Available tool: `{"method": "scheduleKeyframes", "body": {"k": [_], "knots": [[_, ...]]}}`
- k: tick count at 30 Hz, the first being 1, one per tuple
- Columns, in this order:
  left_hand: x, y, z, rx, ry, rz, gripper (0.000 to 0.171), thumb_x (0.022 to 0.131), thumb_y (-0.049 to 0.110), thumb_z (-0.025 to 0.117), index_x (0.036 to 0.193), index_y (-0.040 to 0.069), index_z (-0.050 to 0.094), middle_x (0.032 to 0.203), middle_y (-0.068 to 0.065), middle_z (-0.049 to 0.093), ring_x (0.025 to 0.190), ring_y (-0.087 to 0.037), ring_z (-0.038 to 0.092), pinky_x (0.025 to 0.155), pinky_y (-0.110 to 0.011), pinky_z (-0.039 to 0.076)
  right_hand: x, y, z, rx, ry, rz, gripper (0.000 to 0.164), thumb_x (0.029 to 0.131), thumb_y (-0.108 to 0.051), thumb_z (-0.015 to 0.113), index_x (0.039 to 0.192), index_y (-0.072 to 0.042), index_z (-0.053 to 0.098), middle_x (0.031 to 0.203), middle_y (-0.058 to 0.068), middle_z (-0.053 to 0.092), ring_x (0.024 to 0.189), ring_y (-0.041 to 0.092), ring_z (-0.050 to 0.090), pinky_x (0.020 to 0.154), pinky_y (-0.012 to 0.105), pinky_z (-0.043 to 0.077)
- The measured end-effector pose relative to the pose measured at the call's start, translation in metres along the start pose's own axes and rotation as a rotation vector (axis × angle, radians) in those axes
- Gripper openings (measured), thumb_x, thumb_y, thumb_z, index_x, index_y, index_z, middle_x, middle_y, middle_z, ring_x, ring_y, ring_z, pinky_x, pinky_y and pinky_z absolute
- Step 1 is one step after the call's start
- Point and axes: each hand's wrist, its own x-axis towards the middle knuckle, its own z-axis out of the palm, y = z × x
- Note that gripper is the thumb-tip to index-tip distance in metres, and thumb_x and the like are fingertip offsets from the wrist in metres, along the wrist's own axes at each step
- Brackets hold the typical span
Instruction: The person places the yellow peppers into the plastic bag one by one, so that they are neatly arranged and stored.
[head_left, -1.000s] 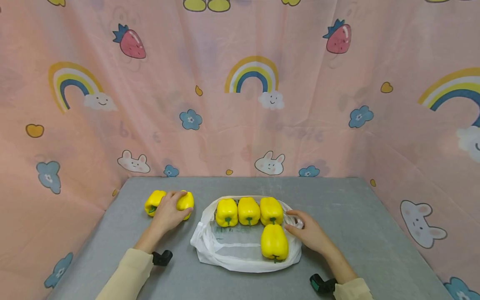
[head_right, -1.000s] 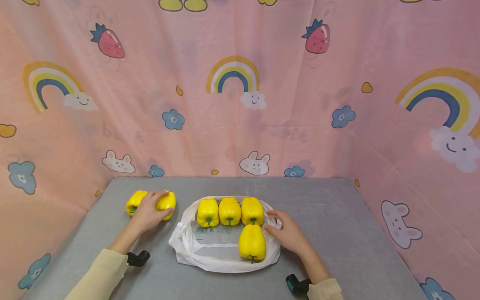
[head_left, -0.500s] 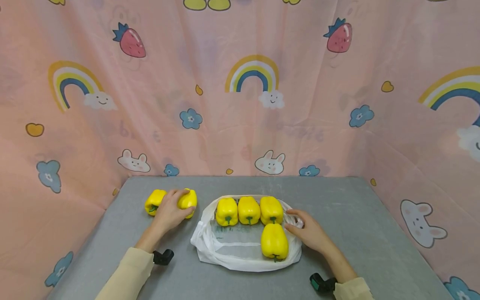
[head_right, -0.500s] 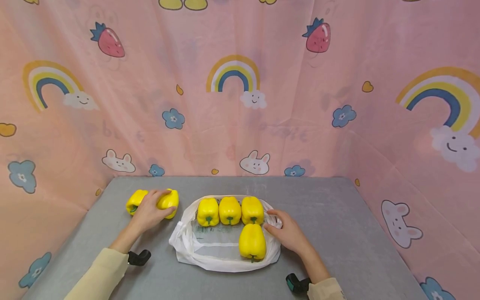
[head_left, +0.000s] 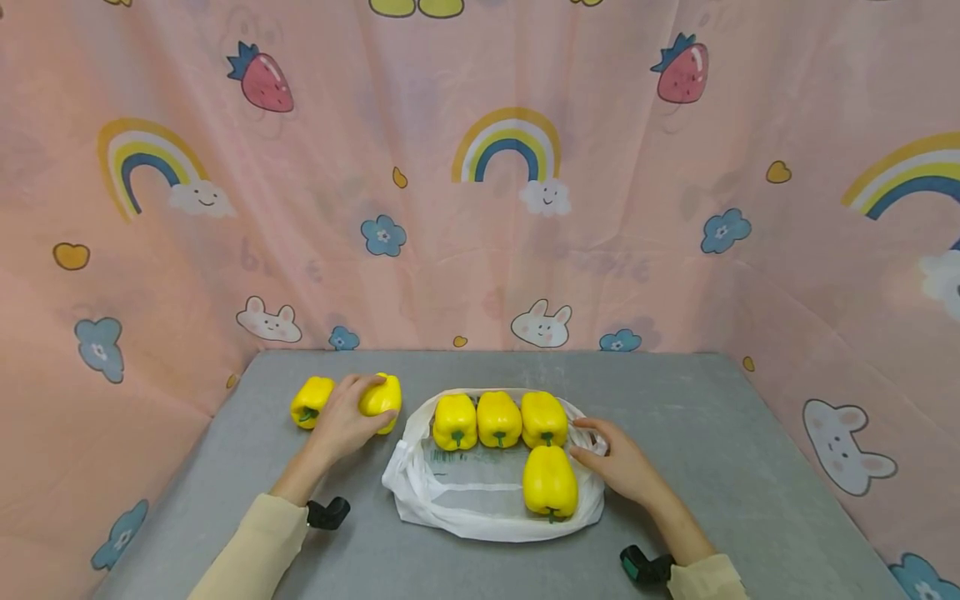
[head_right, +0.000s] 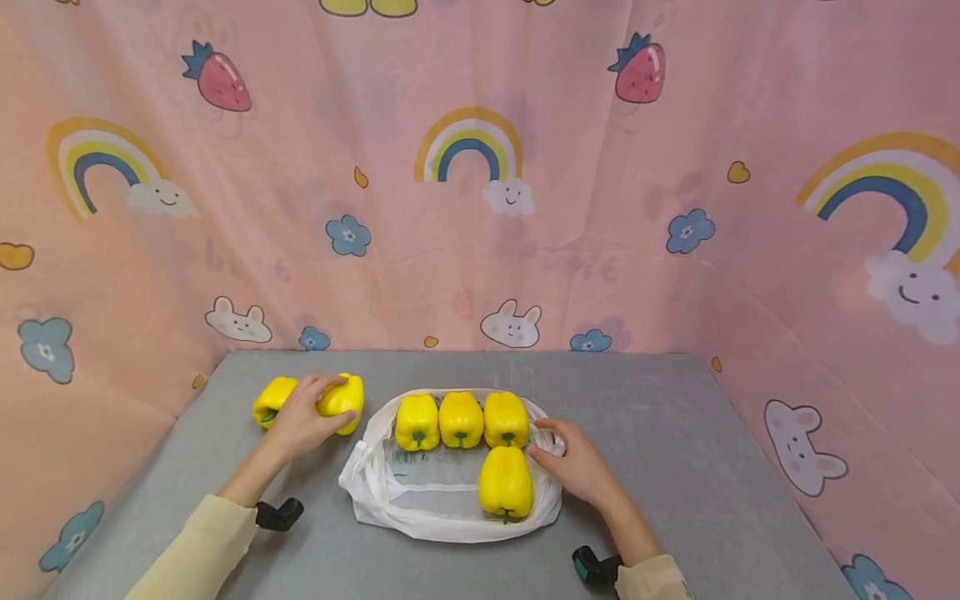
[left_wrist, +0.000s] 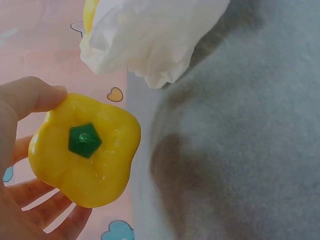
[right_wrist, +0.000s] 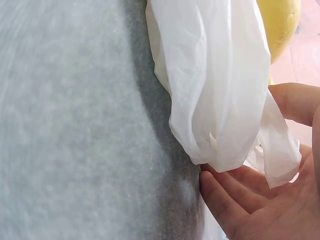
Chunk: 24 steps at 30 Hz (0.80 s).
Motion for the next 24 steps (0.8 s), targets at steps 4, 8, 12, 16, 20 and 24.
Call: {"method": "scheduleKeyframes", "body": {"k": [4,8,12,16,20,24], "knots": [[-0.001,0.004,-0.001,-0.009,0.006,0.001,0.058,0.085,0.026,0.081,0.137,0.009,0.061,0.137,-0.018,0.054,0.123,-0.038,0.051,0.101,-0.057,0.045,0.0,-0.001,0.0,0.004,-0.003,-0.003,0.055,0.099,-0.033,0.067,0.144,-0.006,0.053,0.151,0.023,0.045,0.141,0.047,0.038,0.109,0.07,0.032],[-0.002,0.009,-0.002,-0.021,0.01,0.003,0.058,0.085,0.026,0.081,0.137,0.009,0.061,0.137,-0.018,0.054,0.122,-0.038,0.051,0.101,-0.057,0.046,0.0,-0.001,-0.001,0.002,-0.002,0.005,0.055,0.099,-0.033,0.068,0.144,-0.006,0.053,0.151,0.023,0.045,0.141,0.047,0.038,0.108,0.07,0.033],[-0.002,0.013,-0.003,-0.035,0.016,0.006,0.058,0.085,0.027,0.082,0.137,0.01,0.061,0.137,-0.018,0.054,0.121,-0.038,0.051,0.101,-0.057,0.046,0.0,-0.001,-0.001,0.001,0.0,0.01,0.055,0.099,-0.033,0.068,0.144,-0.006,0.053,0.152,0.023,0.045,0.141,0.047,0.037,0.109,0.07,0.032],[-0.003,0.017,-0.004,-0.057,0.024,0.008,0.057,0.085,0.026,0.082,0.136,0.01,0.062,0.136,-0.018,0.053,0.119,-0.036,0.051,0.099,-0.055,0.048,0.0,-0.001,-0.001,0.001,-0.002,0.013,0.055,0.099,-0.034,0.067,0.144,-0.007,0.053,0.152,0.023,0.044,0.141,0.047,0.037,0.109,0.07,0.032],[-0.004,0.02,-0.006,-0.086,0.031,0.019,0.056,0.084,0.025,0.082,0.135,0.009,0.063,0.135,-0.018,0.053,0.116,-0.036,0.053,0.097,-0.055,0.05,0.0,-0.001,-0.001,0.002,-0.002,0.012,0.055,0.098,-0.034,0.067,0.144,-0.007,0.053,0.151,0.023,0.045,0.141,0.047,0.037,0.109,0.07,0.032],[-0.005,0.022,-0.008,-0.109,0.037,0.024,0.056,0.084,0.025,0.083,0.134,0.009,0.063,0.134,-0.018,0.053,0.115,-0.036,0.053,0.097,-0.054,0.05,0.0,0.0,-0.001,0.003,-0.002,0.007,0.055,0.098,-0.034,0.068,0.144,-0.006,0.053,0.151,0.023,0.045,0.141,0.047,0.038,0.109,0.07,0.032]]}}
